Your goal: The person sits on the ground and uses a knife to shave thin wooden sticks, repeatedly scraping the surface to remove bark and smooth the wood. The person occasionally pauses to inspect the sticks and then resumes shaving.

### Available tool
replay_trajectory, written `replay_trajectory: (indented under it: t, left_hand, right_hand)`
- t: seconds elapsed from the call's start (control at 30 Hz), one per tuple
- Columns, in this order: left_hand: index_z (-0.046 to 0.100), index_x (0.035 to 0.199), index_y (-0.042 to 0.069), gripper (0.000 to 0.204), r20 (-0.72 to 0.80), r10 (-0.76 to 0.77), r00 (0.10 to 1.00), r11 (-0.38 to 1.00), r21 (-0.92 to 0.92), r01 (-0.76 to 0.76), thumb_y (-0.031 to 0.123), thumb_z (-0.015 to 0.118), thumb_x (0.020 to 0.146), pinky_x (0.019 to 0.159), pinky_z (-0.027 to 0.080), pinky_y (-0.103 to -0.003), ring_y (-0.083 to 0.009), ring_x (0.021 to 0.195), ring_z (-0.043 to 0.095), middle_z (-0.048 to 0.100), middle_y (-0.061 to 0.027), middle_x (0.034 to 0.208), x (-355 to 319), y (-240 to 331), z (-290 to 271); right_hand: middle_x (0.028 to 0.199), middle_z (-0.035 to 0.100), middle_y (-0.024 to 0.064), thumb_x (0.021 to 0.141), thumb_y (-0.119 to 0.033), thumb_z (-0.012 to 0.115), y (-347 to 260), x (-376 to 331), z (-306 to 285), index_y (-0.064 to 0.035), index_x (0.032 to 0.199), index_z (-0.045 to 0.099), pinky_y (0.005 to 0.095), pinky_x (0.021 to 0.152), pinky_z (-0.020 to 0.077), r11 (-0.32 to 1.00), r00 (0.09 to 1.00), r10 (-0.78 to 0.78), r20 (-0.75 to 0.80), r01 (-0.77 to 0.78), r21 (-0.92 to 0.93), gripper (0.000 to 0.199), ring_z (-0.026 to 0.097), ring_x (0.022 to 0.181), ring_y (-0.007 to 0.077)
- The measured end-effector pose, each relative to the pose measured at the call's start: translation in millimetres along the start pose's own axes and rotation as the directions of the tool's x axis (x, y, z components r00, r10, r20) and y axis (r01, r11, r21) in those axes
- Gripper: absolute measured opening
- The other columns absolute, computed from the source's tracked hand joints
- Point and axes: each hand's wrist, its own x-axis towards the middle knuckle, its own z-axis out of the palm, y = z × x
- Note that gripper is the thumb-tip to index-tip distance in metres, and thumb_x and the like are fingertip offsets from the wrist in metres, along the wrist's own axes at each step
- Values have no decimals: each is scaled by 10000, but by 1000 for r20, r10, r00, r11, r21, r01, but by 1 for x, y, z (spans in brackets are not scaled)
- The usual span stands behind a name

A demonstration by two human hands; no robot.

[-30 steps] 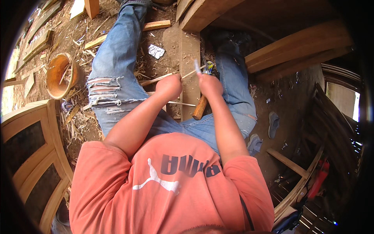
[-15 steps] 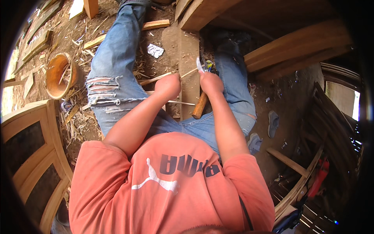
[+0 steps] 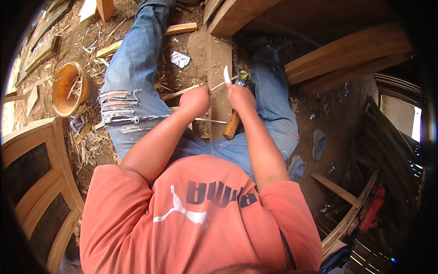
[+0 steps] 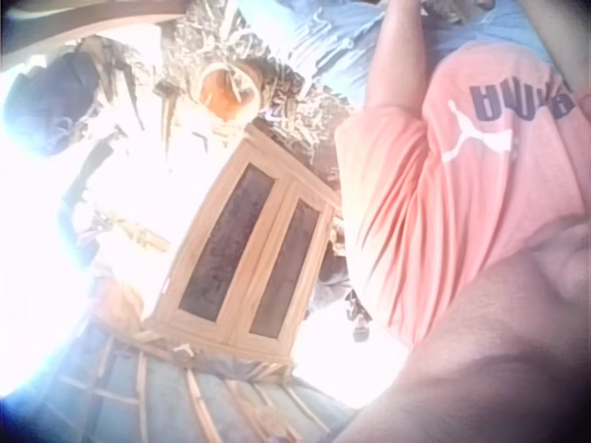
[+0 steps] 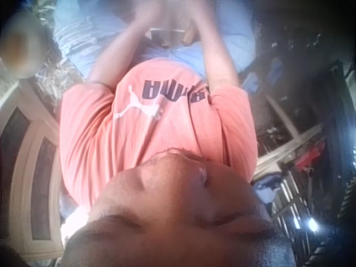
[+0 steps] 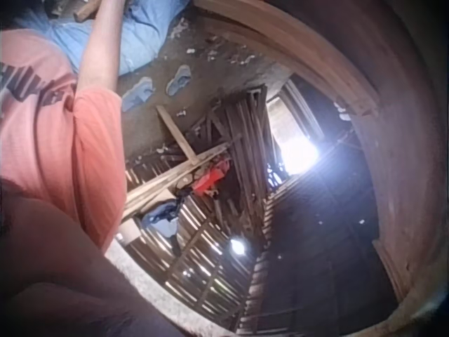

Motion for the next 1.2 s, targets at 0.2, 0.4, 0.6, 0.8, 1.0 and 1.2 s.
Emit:
replay_trajectory:
  t: [0.2, 0.4, 0.6, 0.8, 1.0, 1.2]
  left_hand:
    - [722, 1134, 88, 292, -28, 37, 999, 999, 20, -37, 301, 545, 1044, 853, 556, -559, -430, 979, 732, 762, -218, 1017, -2, 2, -2]
    - [727, 1126, 88, 286, -13, 11, 1000, 1000, 23, -11, 291, 544, 1038, 862, 562, -556, -430, 983, 734, 763, -219, 1023, -3, -1, 2]
    - [725, 1110, 84, 273, -20, 20, 1000, 999, 36, -20, 278, 552, 1027, 857, 564, -558, -430, 987, 735, 765, -215, 1023, -6, -3, 3]
    - [722, 1109, 51, 241, -5, 21, 1000, 999, 50, -21, 176, 555, 989, 853, 583, -520, -408, 997, 748, 771, -211, 1051, -4, 4, -10]
    - [723, 1113, 60, 256, -12, 17, 1000, 999, 39, -17, 220, 551, 1010, 853, 574, -532, -415, 1001, 741, 768, -216, 1041, -3, 4, -9]
    - [724, 1122, 57, 255, 0, 4, 1000, 999, 33, -4, 183, 543, 994, 862, 579, -521, -404, 1016, 745, 772, -207, 1058, -4, 5, -11]
  right_hand:
    - [1088, 756, 239, 1111, -497, 382, 6, 9, 2, -82, 1082, 780, 582, 915, 543, 996, 1000, 17, 15, -18, 88, 575, 709, 1041, 463]
    - [1015, 737, 269, 1111, -497, 390, 6, 6, 24, -34, 989, 755, 579, 887, 523, 983, 995, -92, -29, 96, 155, 602, 692, 1002, 480]
    - [995, 728, 287, 1115, -502, 389, 7, -1, 40, 8, 971, 733, 565, 875, 522, 966, 981, -191, -33, 194, 168, 632, 688, 974, 492]
    - [1008, 717, 314, 1114, -494, 402, 12, 8, 36, 15, 1005, 745, 552, 887, 524, 965, 989, -148, -8, 146, 218, 623, 678, 1006, 511]
    - [965, 712, 321, 1111, -494, 425, 17, 14, 39, 34, 980, 735, 547, 858, 527, 942, 996, -66, -63, 83, 326, 627, 682, 961, 512]
    - [1048, 723, 305, 1115, -490, 391, 15, 12, 30, 5, 1051, 757, 551, 939, 519, 954, 998, -44, 44, 29, 299, 619, 681, 1047, 499]
